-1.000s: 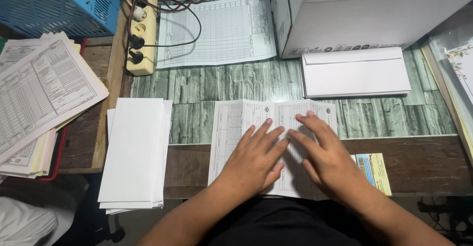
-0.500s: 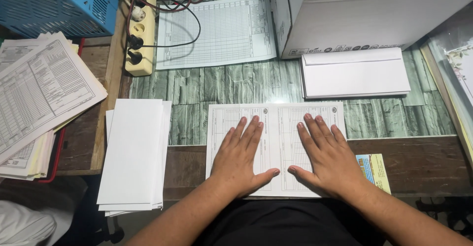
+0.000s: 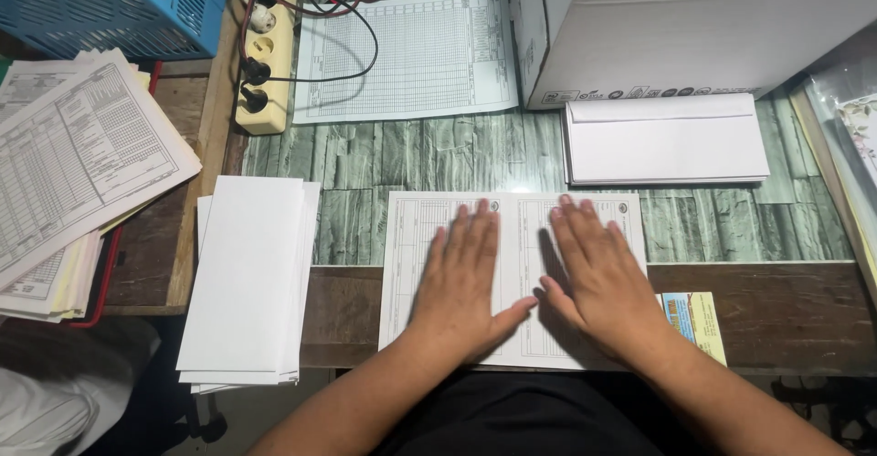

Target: Folding printed documents and inserting them into envelopes for mailing

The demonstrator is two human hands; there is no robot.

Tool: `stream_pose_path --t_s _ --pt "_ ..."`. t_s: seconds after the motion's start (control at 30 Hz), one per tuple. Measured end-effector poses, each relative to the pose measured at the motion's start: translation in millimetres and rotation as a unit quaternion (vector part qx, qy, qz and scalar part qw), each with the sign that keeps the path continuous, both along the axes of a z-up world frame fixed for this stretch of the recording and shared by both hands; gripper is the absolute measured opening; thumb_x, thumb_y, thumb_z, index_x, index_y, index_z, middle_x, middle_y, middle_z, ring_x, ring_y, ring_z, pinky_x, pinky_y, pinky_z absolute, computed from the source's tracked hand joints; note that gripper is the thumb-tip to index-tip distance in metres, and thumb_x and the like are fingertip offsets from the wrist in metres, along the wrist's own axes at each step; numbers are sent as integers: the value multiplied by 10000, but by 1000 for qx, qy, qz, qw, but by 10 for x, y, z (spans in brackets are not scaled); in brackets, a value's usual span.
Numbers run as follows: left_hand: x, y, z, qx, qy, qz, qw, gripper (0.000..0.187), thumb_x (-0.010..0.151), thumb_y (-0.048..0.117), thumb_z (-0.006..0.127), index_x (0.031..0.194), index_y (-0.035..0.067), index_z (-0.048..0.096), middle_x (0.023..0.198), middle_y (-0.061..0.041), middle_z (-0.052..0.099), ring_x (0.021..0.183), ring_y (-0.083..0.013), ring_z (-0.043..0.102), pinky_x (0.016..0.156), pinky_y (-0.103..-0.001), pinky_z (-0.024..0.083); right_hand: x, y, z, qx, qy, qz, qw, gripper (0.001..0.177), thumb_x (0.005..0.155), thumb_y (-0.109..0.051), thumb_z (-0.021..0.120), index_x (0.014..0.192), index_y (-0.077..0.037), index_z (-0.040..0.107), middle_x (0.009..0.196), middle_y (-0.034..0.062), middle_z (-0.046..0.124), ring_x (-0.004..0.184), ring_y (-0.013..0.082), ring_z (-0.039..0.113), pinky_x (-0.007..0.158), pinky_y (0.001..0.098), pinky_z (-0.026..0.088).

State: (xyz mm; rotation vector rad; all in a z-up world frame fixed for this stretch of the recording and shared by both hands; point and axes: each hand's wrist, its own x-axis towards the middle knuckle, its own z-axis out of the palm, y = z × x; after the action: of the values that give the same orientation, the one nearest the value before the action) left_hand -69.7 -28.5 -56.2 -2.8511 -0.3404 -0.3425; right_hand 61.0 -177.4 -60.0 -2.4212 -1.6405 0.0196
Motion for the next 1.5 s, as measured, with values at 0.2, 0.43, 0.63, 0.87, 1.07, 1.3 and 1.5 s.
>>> stream_pose_path --t_s 0.2,0.43,0.63,0.87,1.07,1.3,1.5 --pt "-84 95 47 -234 60 -51 969 908 796 658 398 1417 45 146 1492 -113 130 1377 -270 82 1086 -414 91 -14 -61 -124 -16 -93 -17 995 853 777 -650 327 1438 -137 161 1505 75 163 1370 250 186 1071 443 174" --pt "-379 310 -66 54 73 57 994 922 833 769 235 1443 94 86 1518 -62 67 1400 -234 47 1126 -365 58 135 -428 -49 -69 -114 -48 990 838 769 -644 276 1438 -159 139 1518 61 129 1364 243 182 1040 492 187" --pt "-456 266 48 -126 44 144 980 678 869 478 388 1357 21 275 1478 -146 180 1362 -302 163 1058 -481 180 143 -602 40 -141 -120 -119 975 737 807 -611 240 1412 -193 195 1500 31 179 1377 210 163 1049 507 165" --pt "-312 -15 158 -253 53 -141 956 721 853 532 451 1423 145 240 1489 -64 203 1367 -291 160 1065 -456 161 -256 -243 56 30 -78 79 993 805 768 -631 402 1398 -152 257 1473 85 243 1366 264 221 1070 424 208" --pt "-431 66 75 -161 55 -88 981 931 761 730 455 1420 116 217 1492 -41 195 1369 -256 156 1072 -390 169 -243 -318 49 0 -123 62 991 915 729 -753 313 1404 -141 232 1483 76 224 1357 244 234 1054 406 218" --pt "-663 240 33 39 77 44 995 1306 611 1035 318 1444 67 44 1516 -81 44 1395 -302 18 1102 -415 69 -108 -546 159 -37 -156 48 986 1089 652 -807 291 1433 -71 108 1515 86 112 1380 217 137 1064 381 161" --pt "-476 149 612 -330 340 113 873 1170 810 793 429 1321 34 -300 1418 -182 -369 1326 -344 -294 1081 -507 -147 -211 -414 243 4 -133 107 985 1114 594 -723 475 1430 -95 92 1513 162 40 1387 307 69 1051 455 164"
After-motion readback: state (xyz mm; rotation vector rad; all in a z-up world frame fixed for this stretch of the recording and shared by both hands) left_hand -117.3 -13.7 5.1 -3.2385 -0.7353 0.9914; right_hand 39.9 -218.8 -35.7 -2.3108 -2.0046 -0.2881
